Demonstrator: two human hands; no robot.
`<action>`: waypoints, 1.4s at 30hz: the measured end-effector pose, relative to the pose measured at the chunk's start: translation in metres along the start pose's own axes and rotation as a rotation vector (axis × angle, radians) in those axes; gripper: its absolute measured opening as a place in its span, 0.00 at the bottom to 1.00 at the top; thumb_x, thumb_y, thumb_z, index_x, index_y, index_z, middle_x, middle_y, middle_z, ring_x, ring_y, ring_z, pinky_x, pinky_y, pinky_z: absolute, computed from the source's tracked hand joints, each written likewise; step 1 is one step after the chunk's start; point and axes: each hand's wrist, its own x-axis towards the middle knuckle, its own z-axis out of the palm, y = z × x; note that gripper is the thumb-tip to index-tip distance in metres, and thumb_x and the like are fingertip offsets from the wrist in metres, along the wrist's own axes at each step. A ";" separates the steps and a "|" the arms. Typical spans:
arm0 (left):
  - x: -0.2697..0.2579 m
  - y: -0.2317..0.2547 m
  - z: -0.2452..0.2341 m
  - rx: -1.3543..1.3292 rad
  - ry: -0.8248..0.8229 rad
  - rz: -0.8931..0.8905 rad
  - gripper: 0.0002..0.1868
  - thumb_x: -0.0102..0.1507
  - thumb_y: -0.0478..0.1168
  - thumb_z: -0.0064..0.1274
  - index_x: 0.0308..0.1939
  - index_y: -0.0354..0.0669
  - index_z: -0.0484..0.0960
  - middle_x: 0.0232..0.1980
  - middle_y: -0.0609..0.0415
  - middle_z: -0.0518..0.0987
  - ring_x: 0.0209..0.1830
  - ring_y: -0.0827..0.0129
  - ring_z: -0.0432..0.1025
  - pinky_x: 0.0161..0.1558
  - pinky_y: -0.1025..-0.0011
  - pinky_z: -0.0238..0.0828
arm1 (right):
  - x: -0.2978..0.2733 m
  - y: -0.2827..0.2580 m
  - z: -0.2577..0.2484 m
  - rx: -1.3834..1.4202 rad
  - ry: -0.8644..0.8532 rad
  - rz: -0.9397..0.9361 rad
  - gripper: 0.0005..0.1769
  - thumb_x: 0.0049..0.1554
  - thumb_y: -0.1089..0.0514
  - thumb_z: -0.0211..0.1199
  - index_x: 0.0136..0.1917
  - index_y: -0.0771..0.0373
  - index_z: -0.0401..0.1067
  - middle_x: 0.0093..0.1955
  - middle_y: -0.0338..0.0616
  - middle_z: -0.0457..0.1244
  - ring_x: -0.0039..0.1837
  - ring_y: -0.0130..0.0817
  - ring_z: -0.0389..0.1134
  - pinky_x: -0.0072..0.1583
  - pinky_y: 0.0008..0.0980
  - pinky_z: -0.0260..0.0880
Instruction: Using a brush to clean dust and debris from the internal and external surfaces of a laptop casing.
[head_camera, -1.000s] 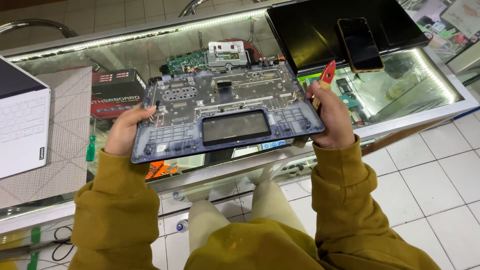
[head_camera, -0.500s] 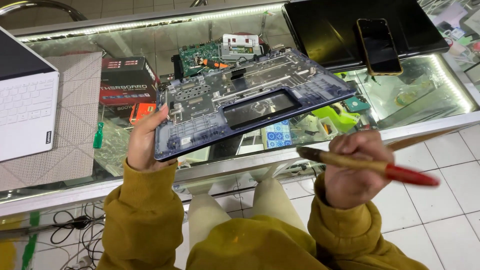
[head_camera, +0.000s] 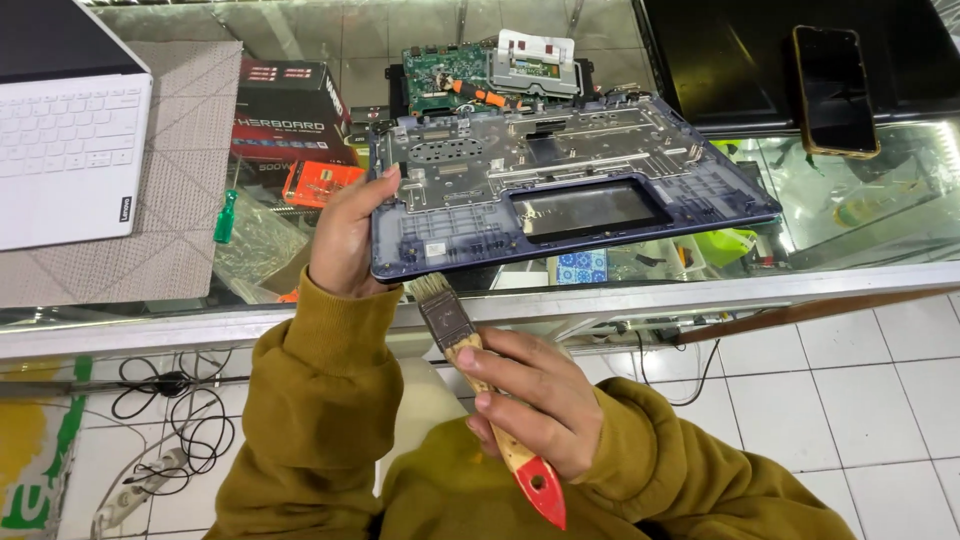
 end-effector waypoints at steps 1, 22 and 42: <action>0.002 0.000 -0.003 0.000 0.003 0.004 0.07 0.64 0.37 0.56 0.38 0.34 0.83 0.37 0.46 0.85 0.35 0.60 0.80 0.41 0.65 0.79 | 0.003 0.001 0.003 0.004 -0.001 -0.003 0.13 0.64 0.63 0.60 0.59 0.69 0.62 0.63 0.66 0.64 0.61 0.64 0.74 0.61 0.56 0.82; 0.026 0.003 -0.037 0.205 0.098 0.096 0.16 0.62 0.41 0.58 0.52 0.41 0.79 0.37 0.59 0.80 0.35 0.75 0.75 0.43 0.79 0.72 | -0.007 0.010 0.007 -0.092 0.028 0.018 0.11 0.62 0.65 0.56 0.57 0.72 0.63 0.57 0.68 0.64 0.59 0.58 0.73 0.60 0.55 0.82; 0.020 0.008 -0.062 0.462 0.199 0.308 0.13 0.62 0.44 0.58 0.24 0.45 0.81 0.44 0.50 0.82 0.74 0.74 0.66 0.82 0.70 0.48 | -0.061 0.042 -0.008 -0.111 0.232 0.032 0.09 0.59 0.64 0.60 0.53 0.68 0.68 0.59 0.63 0.65 0.59 0.53 0.73 0.62 0.48 0.81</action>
